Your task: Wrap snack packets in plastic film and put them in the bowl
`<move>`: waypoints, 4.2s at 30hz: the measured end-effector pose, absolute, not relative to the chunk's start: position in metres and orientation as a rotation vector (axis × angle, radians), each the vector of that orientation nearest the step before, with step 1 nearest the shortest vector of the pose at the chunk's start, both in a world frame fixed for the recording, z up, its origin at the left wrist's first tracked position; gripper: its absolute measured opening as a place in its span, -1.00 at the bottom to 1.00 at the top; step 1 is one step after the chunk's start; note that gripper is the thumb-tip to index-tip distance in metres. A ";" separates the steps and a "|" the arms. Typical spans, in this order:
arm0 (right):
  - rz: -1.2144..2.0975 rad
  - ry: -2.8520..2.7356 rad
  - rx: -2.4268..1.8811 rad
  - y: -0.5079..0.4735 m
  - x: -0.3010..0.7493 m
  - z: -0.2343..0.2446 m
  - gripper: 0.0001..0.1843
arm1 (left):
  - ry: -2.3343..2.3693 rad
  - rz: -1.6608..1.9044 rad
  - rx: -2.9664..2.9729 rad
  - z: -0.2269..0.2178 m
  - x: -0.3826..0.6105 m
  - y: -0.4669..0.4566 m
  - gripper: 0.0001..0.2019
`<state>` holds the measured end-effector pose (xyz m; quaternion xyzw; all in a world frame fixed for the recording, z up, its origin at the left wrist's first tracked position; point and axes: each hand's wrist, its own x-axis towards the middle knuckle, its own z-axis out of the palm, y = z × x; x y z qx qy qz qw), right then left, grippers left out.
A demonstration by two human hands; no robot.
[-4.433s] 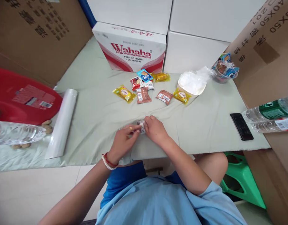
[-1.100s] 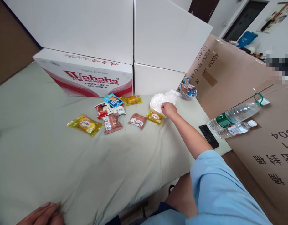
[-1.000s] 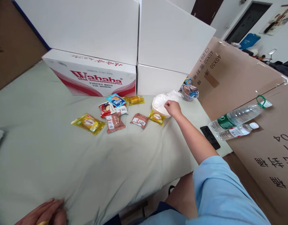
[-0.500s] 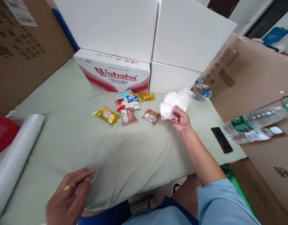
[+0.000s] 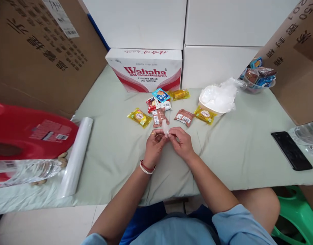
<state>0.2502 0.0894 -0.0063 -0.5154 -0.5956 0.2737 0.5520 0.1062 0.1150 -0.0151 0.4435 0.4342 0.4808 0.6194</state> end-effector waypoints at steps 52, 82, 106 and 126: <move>0.473 -1.419 -1.289 0.091 0.283 0.001 -0.58 | 0.954 1.237 0.568 -0.007 0.086 0.132 -0.51; 1.058 -1.148 -1.263 0.087 0.272 -0.002 -0.69 | 0.943 1.272 0.773 -0.009 0.088 0.125 -0.41; 1.318 -0.751 -1.134 0.093 0.285 0.006 -0.59 | 0.964 1.200 0.597 -0.003 0.081 0.128 -0.64; 0.499 -1.508 -1.331 0.083 0.258 -0.001 -0.44 | 0.972 1.098 1.205 -0.006 0.087 0.108 -0.60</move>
